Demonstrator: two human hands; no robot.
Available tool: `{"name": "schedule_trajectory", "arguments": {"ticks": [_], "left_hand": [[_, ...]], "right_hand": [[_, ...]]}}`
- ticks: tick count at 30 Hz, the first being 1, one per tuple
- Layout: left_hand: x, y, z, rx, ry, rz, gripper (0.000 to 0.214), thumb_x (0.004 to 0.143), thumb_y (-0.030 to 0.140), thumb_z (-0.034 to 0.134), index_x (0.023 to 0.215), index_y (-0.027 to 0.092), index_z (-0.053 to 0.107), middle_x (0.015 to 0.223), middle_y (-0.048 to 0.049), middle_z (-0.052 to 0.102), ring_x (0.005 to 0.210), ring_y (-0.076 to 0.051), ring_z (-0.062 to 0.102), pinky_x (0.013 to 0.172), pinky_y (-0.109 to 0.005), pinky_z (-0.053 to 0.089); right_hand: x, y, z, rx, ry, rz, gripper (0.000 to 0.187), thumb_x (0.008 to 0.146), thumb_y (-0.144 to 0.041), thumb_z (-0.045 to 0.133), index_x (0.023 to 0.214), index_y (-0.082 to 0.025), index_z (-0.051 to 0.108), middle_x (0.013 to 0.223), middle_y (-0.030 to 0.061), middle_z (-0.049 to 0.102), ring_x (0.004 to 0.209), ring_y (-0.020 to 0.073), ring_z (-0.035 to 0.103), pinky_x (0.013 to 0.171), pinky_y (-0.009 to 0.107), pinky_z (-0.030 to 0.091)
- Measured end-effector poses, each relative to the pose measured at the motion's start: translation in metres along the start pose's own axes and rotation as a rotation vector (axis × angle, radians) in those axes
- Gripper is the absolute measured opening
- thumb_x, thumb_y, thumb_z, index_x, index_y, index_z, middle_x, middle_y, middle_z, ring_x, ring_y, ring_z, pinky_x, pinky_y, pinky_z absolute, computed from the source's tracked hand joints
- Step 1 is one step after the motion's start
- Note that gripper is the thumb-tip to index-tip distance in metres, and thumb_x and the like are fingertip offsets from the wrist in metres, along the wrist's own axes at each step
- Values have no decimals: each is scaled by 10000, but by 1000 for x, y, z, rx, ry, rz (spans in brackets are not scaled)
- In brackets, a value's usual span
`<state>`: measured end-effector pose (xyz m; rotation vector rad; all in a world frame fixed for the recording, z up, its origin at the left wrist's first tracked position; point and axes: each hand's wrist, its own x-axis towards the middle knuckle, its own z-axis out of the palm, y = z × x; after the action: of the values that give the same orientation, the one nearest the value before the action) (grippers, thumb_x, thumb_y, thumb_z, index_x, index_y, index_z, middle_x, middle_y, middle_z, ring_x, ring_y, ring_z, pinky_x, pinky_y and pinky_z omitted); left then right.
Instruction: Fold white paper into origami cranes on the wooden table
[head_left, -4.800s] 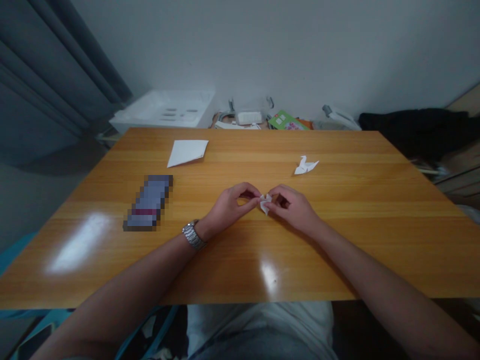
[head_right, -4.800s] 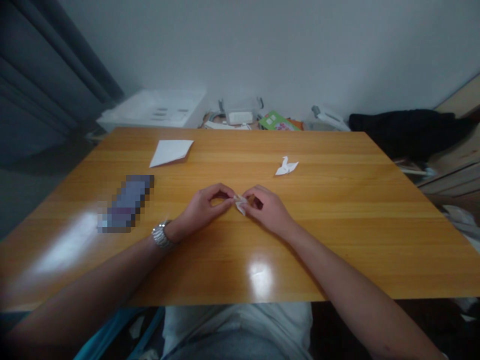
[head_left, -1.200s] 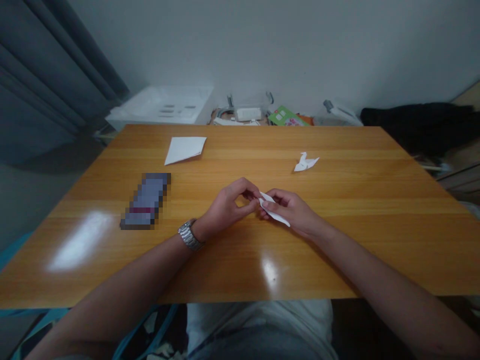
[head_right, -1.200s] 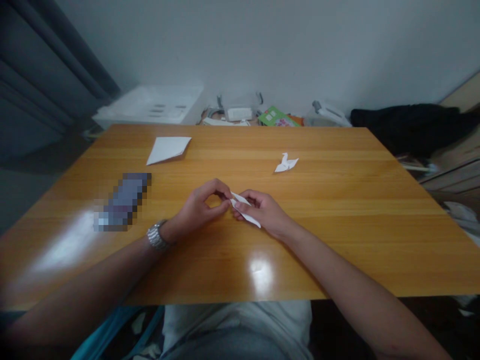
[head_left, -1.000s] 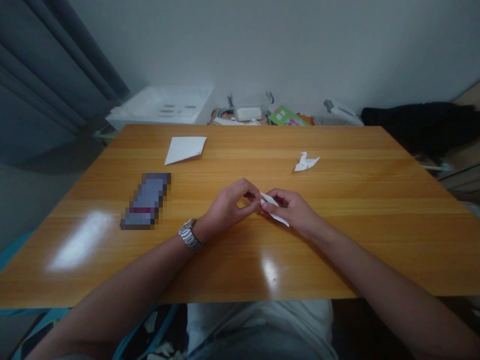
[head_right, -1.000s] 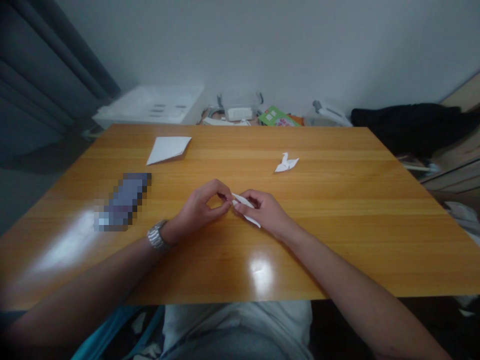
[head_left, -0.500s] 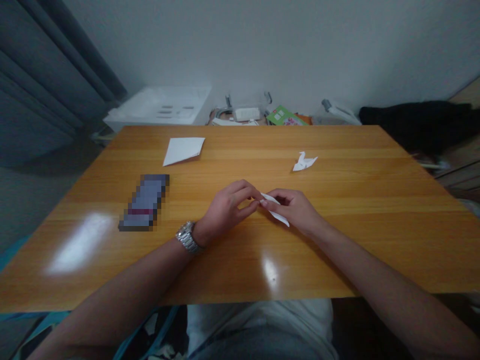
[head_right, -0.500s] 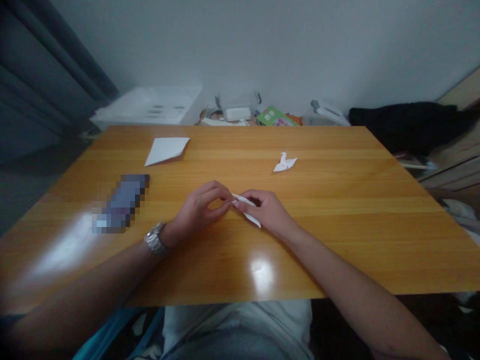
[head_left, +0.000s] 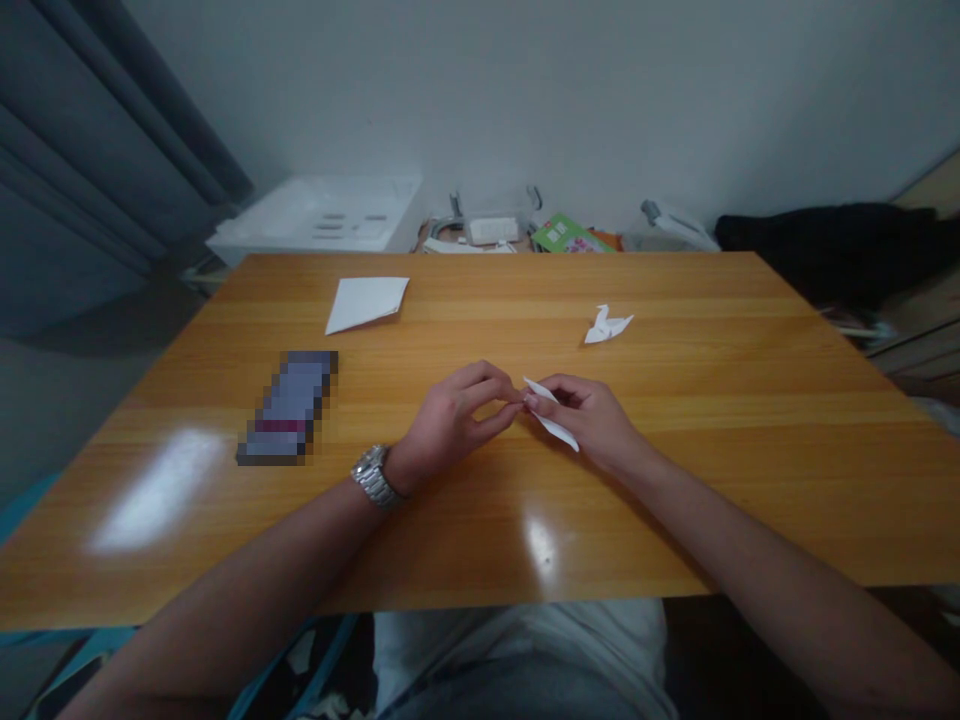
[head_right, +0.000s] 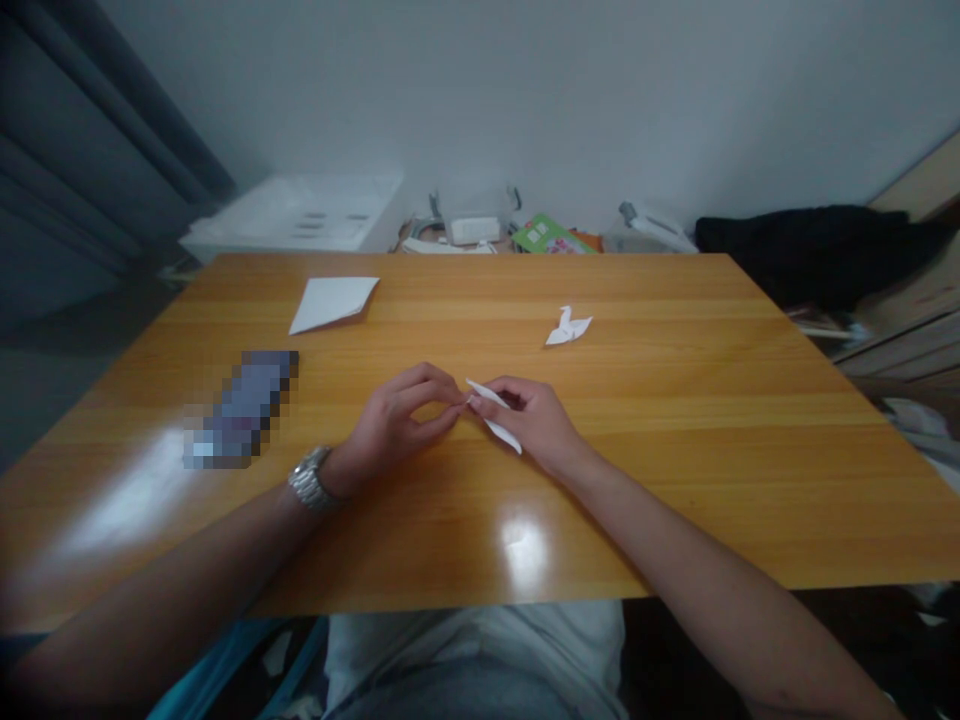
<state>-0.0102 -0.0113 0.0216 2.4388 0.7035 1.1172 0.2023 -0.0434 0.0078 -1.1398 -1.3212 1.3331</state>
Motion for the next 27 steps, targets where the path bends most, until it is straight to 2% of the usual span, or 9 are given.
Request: {"name": "schedule_trajectory", "arguments": {"ticks": [4, 11, 21, 27], "left_hand": [[1, 1, 1, -90, 31, -57, 52, 968, 228, 652, 974, 184, 681, 955, -46, 686, 902, -147, 654, 814, -274, 535], [1, 5, 6, -186, 90, -189, 71, 937, 252, 691, 947, 182, 679, 895, -33, 707, 830, -137, 667, 759, -256, 539], [3, 7, 5, -188, 88, -173, 96, 931, 245, 697, 890, 175, 646, 883, -25, 695, 822, -129, 656, 752, -251, 516], [2, 9, 6, -182, 73, -245, 101, 930, 270, 693, 930, 176, 655, 866, -21, 695, 795, -126, 653, 725, -236, 527]], "right_hand": [[-1, -5, 0, -11, 16, -21, 281, 789, -463, 820, 897, -208, 776, 794, 18, 720, 659, 137, 557, 591, 268, 389], [0, -3, 0, -76, 41, -107, 304, 789, -474, 819, 941, -217, 763, 888, 42, 749, 767, 181, 628, 684, 301, 467], [-1, 0, 2, -96, 58, -160, 307, 792, -461, 820, 941, -215, 711, 868, 26, 713, 772, 175, 605, 716, 306, 458], [-1, 0, 2, -109, 61, -162, 291, 812, -477, 800, 924, -223, 712, 856, 23, 698, 766, 175, 595, 707, 304, 452]]}}
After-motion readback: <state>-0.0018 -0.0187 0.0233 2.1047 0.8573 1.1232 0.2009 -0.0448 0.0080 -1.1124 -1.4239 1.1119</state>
